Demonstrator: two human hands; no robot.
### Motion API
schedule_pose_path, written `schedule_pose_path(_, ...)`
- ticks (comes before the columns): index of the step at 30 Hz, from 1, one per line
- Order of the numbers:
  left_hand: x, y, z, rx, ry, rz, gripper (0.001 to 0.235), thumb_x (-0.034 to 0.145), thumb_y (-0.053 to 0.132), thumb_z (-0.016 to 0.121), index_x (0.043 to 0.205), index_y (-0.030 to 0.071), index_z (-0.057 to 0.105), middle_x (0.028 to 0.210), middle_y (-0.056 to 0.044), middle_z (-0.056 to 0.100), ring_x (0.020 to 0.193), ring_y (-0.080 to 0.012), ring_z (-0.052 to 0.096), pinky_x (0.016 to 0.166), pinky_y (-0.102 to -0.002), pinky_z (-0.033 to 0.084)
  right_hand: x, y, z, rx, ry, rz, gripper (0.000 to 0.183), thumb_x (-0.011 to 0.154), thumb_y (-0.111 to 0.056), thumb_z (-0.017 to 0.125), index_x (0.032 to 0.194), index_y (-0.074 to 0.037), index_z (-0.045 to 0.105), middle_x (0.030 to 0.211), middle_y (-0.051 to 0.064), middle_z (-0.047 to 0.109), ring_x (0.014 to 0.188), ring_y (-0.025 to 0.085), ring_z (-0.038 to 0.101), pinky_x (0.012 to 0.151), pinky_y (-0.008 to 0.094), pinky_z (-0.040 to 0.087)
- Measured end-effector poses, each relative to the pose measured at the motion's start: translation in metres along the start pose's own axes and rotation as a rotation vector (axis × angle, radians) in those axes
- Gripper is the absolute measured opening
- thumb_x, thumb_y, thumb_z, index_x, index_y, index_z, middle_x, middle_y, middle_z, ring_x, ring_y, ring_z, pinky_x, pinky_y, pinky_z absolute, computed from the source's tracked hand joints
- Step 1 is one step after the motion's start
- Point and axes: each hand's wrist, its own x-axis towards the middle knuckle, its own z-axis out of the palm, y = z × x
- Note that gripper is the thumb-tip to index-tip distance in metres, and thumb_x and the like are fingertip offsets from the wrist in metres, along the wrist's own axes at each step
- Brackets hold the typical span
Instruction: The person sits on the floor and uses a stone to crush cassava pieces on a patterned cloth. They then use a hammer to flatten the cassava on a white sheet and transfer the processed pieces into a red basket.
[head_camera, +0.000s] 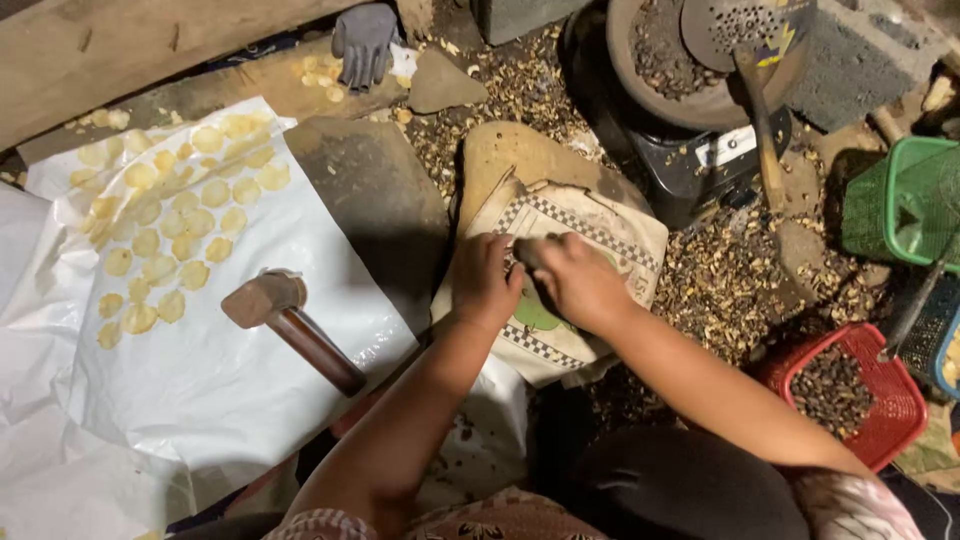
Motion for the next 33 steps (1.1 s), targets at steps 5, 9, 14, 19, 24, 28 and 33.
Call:
schedule_pose_path(5,0.002,-0.002,-0.007,-0.002,0.052,0.075,0.028,0.079,0.017,0.071,0.107,0.019,0.068,0.092,-0.005,0.060,0.089,-0.0294,0.063,0.082,-0.043,0.050,0.010,0.001,-0.015,0.001,-0.064,0.042,0.051,0.103,-0.033,0.052,0.150,-0.019,0.040,0.120,0.028,0.054,0.098,0.058,0.066,0.083,0.065,0.057)
schedule_pose_path(9,0.004,-0.002,-0.008,-0.008,0.110,0.147,0.031,0.080,0.012,0.069,0.111,0.016,0.068,0.091,-0.008,0.061,0.091,-0.0302,0.063,0.088,-0.043,0.050,0.031,0.033,-0.002,0.056,-0.187,0.109,0.052,0.101,-0.032,0.055,0.149,-0.022,0.037,0.122,0.030,0.059,0.109,0.057,0.065,0.096,0.065,0.051)
schedule_pose_path(14,0.001,-0.005,-0.004,-0.065,0.124,0.101,0.026,0.080,0.012,0.070,0.105,0.013,0.065,0.096,-0.009,0.060,0.095,-0.0304,0.064,0.089,-0.043,0.050,0.024,-0.012,-0.027,-0.139,-0.286,0.080,0.038,0.102,-0.036,0.053,0.134,-0.020,0.044,0.125,0.030,0.059,0.104,0.054,0.068,0.089,0.062,0.055)
schedule_pose_path(19,0.006,-0.011,0.013,-0.079,0.042,0.038,0.020,0.080,0.023,0.076,0.098,0.018,0.070,0.098,-0.004,0.062,0.096,-0.0290,0.064,0.088,-0.045,0.049,0.008,0.008,-0.014,-0.199,-0.223,0.022,0.041,0.100,-0.033,0.055,0.139,-0.024,0.044,0.124,0.026,0.057,0.106,0.052,0.068,0.089,0.060,0.057)
schedule_pose_path(24,0.006,-0.003,0.021,-0.015,-0.049,-0.076,0.020,0.074,0.034,0.084,0.091,0.028,0.075,0.100,0.000,0.062,0.094,-0.0312,0.064,0.082,-0.048,0.050,0.001,0.011,-0.023,-0.122,-0.135,0.099,0.050,0.099,-0.035,0.053,0.146,-0.028,0.038,0.115,0.021,0.057,0.094,0.052,0.069,0.080,0.061,0.058)
schedule_pose_path(28,0.003,0.003,-0.005,0.037,0.043,0.059,0.026,0.078,0.022,0.075,0.102,0.013,0.070,0.091,-0.009,0.062,0.084,-0.0339,0.065,0.078,-0.048,0.051,0.002,0.000,-0.003,-0.048,-0.067,-0.041,0.048,0.102,-0.032,0.051,0.147,-0.022,0.041,0.123,0.024,0.052,0.101,0.055,0.066,0.082,0.062,0.058)
schedule_pose_path(33,-0.003,-0.012,0.000,0.056,0.025,0.116,0.024,0.084,0.016,0.067,0.108,0.017,0.068,0.092,-0.007,0.064,0.090,-0.0289,0.065,0.086,-0.041,0.049,0.012,0.019,0.006,0.001,-0.082,0.021,0.053,0.100,-0.033,0.053,0.150,-0.026,0.038,0.124,0.023,0.052,0.101,0.057,0.066,0.079,0.067,0.057)
